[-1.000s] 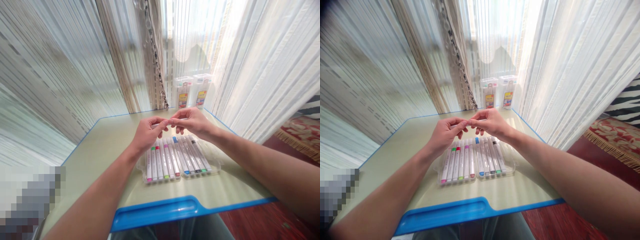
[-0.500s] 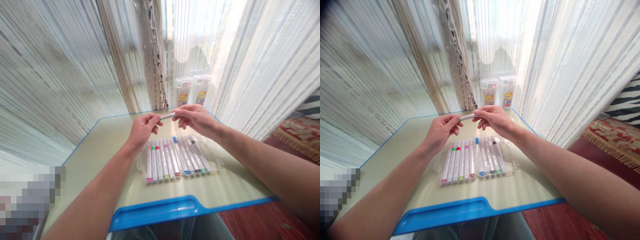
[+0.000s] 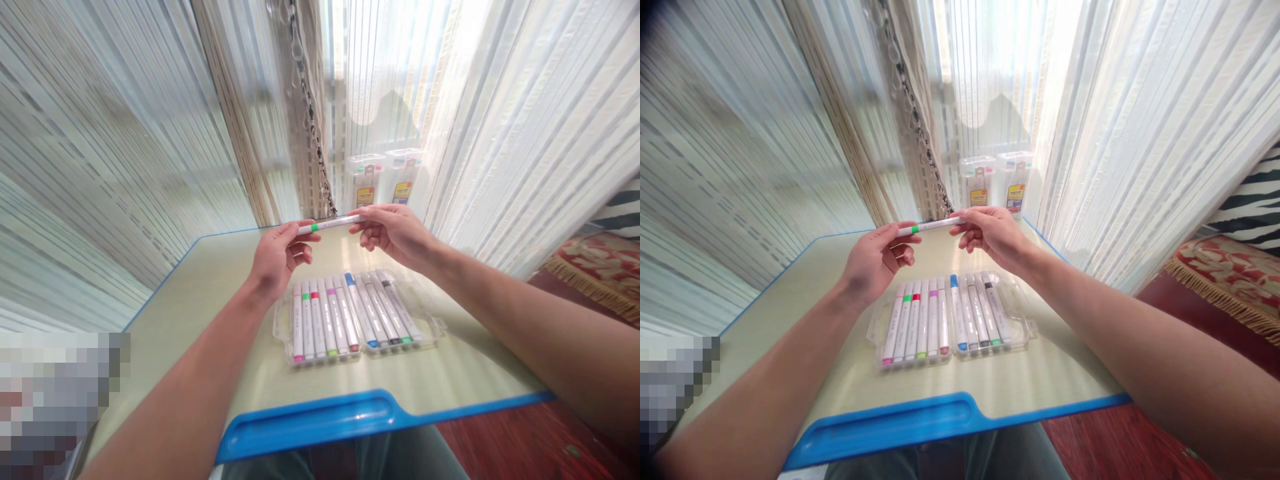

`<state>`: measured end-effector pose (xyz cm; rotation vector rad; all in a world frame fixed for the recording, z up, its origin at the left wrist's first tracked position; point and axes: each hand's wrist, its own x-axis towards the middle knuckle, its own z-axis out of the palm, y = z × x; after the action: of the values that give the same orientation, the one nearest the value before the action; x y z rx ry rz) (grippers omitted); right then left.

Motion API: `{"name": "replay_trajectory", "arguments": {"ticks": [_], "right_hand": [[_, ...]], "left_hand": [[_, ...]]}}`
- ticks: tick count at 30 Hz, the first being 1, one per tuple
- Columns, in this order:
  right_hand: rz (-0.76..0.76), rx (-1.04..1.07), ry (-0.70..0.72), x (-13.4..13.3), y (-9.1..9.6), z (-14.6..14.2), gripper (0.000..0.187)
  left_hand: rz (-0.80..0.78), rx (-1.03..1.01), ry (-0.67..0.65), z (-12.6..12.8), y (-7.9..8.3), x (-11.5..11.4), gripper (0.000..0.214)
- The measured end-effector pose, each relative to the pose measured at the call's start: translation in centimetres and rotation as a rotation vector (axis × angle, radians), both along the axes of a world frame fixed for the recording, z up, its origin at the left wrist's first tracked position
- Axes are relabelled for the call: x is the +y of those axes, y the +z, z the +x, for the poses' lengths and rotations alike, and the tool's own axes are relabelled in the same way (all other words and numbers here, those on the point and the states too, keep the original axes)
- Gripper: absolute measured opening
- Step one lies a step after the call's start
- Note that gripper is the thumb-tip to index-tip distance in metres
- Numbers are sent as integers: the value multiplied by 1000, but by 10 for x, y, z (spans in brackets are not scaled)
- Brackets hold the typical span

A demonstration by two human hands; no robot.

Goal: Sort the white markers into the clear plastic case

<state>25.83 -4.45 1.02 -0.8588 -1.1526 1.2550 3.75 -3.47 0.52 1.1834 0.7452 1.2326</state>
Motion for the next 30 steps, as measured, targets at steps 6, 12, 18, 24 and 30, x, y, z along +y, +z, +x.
{"name": "replay_trajectory", "arguments": {"ticks": [6,12,18,24,30], "right_hand": [[-2,25,-43,2,-1,3,16],[-19,17,-64,3,-1,3,14],[-29,-16,-92,3,-1,2,12],[21,-56,-66,3,-5,0,17],[19,-65,-40,2,-6,-1,22]], "left_hand": [[22,-28,-43,-1,3,-2,23],[71,-13,-63,-1,4,-3,26],[109,18,-11,0,1,-2,26],[115,75,45,1,-2,-1,26],[137,126,61,2,-3,-2,26]]}}
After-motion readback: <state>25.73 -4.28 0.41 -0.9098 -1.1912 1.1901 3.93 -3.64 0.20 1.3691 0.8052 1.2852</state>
